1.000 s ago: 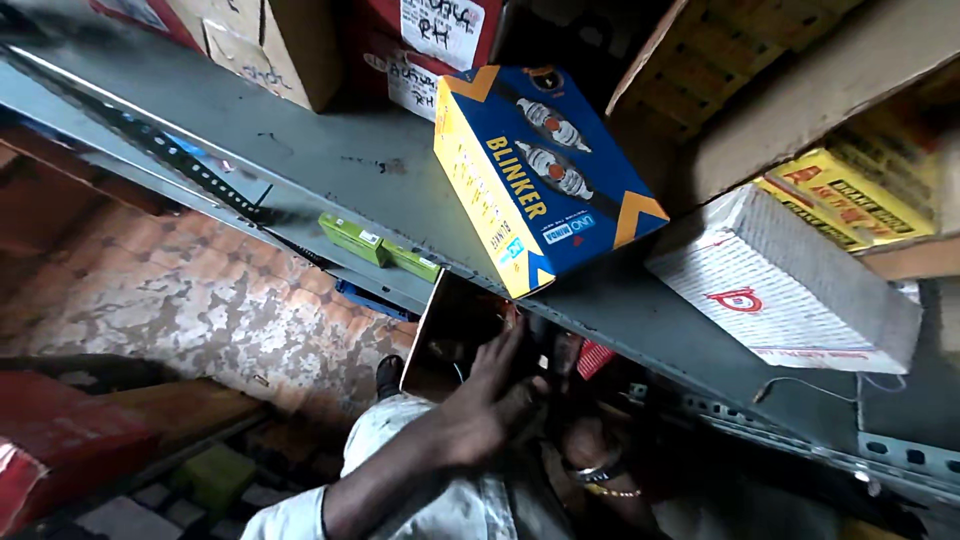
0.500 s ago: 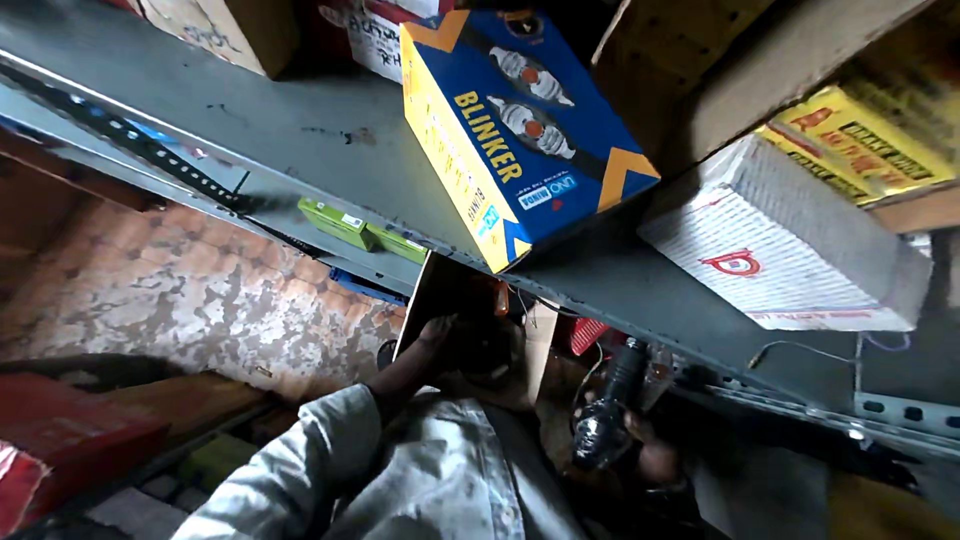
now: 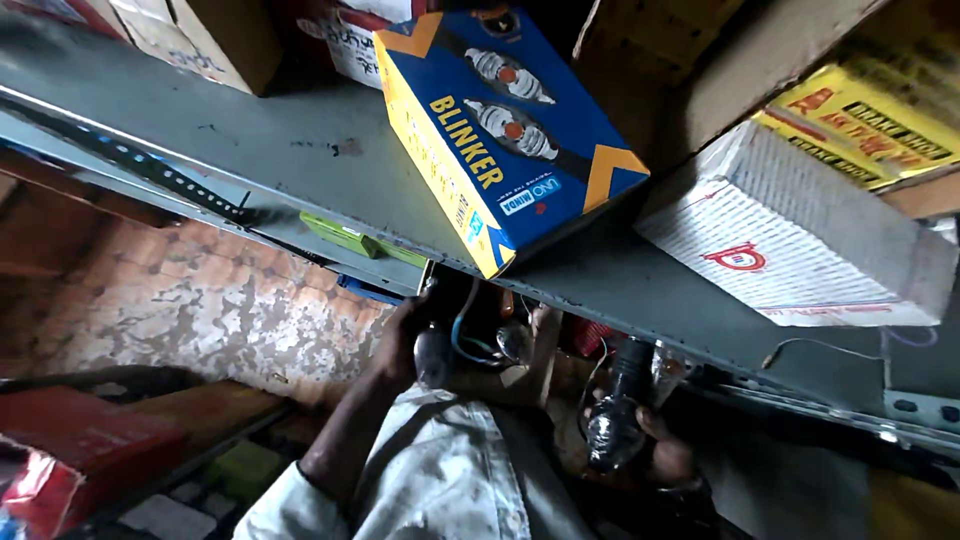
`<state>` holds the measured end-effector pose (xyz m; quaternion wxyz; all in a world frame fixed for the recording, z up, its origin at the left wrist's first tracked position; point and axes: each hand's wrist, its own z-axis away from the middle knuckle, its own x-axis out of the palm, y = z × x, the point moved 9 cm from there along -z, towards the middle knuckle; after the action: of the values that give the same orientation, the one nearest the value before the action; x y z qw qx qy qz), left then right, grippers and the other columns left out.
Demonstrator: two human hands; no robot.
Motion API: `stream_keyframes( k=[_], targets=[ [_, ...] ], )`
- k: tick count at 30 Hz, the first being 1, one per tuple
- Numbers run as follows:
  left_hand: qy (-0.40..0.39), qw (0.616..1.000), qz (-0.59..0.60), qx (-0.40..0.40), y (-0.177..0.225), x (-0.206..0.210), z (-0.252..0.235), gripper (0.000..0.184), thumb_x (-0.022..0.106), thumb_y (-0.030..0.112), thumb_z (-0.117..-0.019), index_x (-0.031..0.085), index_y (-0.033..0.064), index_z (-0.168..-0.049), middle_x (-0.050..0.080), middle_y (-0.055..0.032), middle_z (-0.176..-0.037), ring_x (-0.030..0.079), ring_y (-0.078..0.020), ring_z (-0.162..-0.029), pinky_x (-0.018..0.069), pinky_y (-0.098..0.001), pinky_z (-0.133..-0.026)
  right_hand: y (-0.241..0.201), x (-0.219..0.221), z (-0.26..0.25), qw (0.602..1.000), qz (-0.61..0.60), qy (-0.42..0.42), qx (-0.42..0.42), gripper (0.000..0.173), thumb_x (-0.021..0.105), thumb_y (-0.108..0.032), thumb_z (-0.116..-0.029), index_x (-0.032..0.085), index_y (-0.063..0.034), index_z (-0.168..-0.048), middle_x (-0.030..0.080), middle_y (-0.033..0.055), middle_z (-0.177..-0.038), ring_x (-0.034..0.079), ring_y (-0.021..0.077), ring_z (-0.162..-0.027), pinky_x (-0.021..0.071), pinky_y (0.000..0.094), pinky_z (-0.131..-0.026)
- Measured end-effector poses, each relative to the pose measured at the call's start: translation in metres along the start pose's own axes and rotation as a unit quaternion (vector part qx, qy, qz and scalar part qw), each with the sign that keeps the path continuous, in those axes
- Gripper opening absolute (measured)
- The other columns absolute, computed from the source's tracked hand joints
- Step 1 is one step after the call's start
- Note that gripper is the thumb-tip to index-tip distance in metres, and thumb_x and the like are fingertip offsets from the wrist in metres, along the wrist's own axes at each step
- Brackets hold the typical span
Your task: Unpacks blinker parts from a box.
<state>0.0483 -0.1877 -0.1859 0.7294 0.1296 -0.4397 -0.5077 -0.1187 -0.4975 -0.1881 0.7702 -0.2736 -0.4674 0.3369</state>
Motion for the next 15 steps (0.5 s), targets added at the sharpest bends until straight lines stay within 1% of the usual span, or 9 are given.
stream_keyframes(
  k=[2,4,5,6,7,9,11,13,15],
  targets=[
    [0.005,0.999,0.034,-0.017,-0.007,-0.014,0.012,0.042,0.031,0.040,-0.1084,0.067,0.0183,-0.104,0.071,0.0001,-0.083,0.068,-0.0096,-0.073,0.0596,-0.0294,-0.063,0.001,0.001,-0.002,1.000,0.012,-0.002,0.010,0.040,0.082,-0.033,-0.0839,0.074,-0.0122,-0.116,0.075,0.0126,-0.114,0.074,0.0243,-0.100,0.0631,0.0417,-0.085],
    [-0.037,0.998,0.048,-0.022,-0.017,-0.030,0.021,0.038,0.041,0.044,-0.1060,0.070,0.0193,-0.108,0.070,-0.0006,-0.084,0.067,-0.0098,-0.071,0.0590,-0.0284,-0.063,0.005,0.001,-0.006,1.000,0.019,-0.008,0.020,0.041,0.083,-0.035,-0.0823,0.074,-0.0136,-0.116,0.075,0.0119,-0.114,0.075,0.0236,-0.098,0.0638,0.0409,-0.083],
    [-0.049,0.997,0.053,-0.022,-0.020,-0.035,0.023,0.036,0.041,0.043,-0.1068,0.068,0.0193,-0.112,0.070,-0.0009,-0.087,0.068,-0.0103,-0.074,0.0592,-0.0291,-0.065,0.005,0.001,-0.007,0.999,0.030,0.004,0.018,0.042,0.084,-0.036,-0.0803,0.074,-0.0144,-0.115,0.076,0.0110,-0.112,0.075,0.0226,-0.096,0.0641,0.0398,-0.082],
    [-0.050,0.997,0.059,-0.018,-0.022,-0.038,0.025,0.034,0.041,0.041,-0.1074,0.067,0.0194,-0.112,0.070,-0.0005,-0.089,0.068,-0.0101,-0.076,0.0595,-0.0294,-0.066,0.005,0.000,-0.008,0.999,0.041,0.017,0.015,0.043,0.086,-0.037,-0.0787,0.074,-0.0142,-0.114,0.076,0.0108,-0.111,0.075,0.0224,-0.095,0.0640,0.0393,-0.082],
    [-0.055,0.996,0.075,-0.014,-0.025,-0.039,0.024,0.034,0.041,0.041,-0.1065,0.067,0.0201,-0.109,0.070,-0.0002,-0.089,0.068,-0.0100,-0.076,0.0598,-0.0299,-0.066,0.005,0.001,-0.008,0.998,0.048,0.031,0.015,0.044,0.086,-0.038,-0.0771,0.075,-0.0140,-0.111,0.076,0.0104,-0.108,0.075,0.0217,-0.094,0.0640,0.0384,-0.081],
    [-0.065,0.992,0.104,-0.005,-0.023,-0.031,0.025,0.033,0.044,0.039,-0.0989,0.070,0.0198,-0.092,0.070,-0.0012,-0.079,0.069,-0.0109,-0.069,0.0594,-0.0307,-0.060,0.002,0.008,-0.009,0.998,0.056,0.029,0.016,0.042,0.086,-0.037,-0.0776,0.076,-0.0142,-0.111,0.077,0.0095,-0.107,0.075,0.0203,-0.094,0.0637,0.0371,-0.082],
    [-0.083,0.990,0.113,-0.002,-0.022,-0.028,0.027,0.027,0.053,0.038,-0.0909,0.070,0.0193,-0.082,0.070,-0.0023,-0.075,0.068,-0.0123,-0.066,0.0591,-0.0325,-0.059,0.000,0.017,-0.013,0.998,0.054,0.008,0.015,0.042,0.085,-0.035,-0.0786,0.075,-0.0136,-0.113,0.076,0.0098,-0.108,0.075,0.0202,-0.094,0.0636,0.0371,-0.082],
    [-0.093,0.990,0.110,-0.003,-0.025,-0.032,0.028,0.026,0.057,0.041,-0.0882,0.072,0.0193,-0.083,0.071,-0.0039,-0.078,0.069,-0.0147,-0.069,0.0598,-0.0358,-0.063,-0.002,0.021,-0.015,0.998,0.061,-0.002,0.012,0.042,0.085,-0.034,-0.0790,0.074,-0.0135,-0.114,0.076,0.0095,-0.108,0.075,0.0197,-0.095,0.0635,0.0373,-0.083],
    [-0.093,0.990,0.109,-0.007,-0.024,-0.034,0.031,0.027,0.059,0.043,-0.0879,0.074,0.0199,-0.089,0.072,-0.0041,-0.080,0.070,-0.0155,-0.072,0.0604,-0.0369,-0.066,-0.005,0.022,-0.017,0.997,0.076,0.009,0.005,0.044,0.087,-0.035,-0.0766,0.074,-0.0132,-0.112,0.077,0.0093,-0.105,0.075,0.0194,-0.092,0.0640,0.0368,-0.081]
  ],
)
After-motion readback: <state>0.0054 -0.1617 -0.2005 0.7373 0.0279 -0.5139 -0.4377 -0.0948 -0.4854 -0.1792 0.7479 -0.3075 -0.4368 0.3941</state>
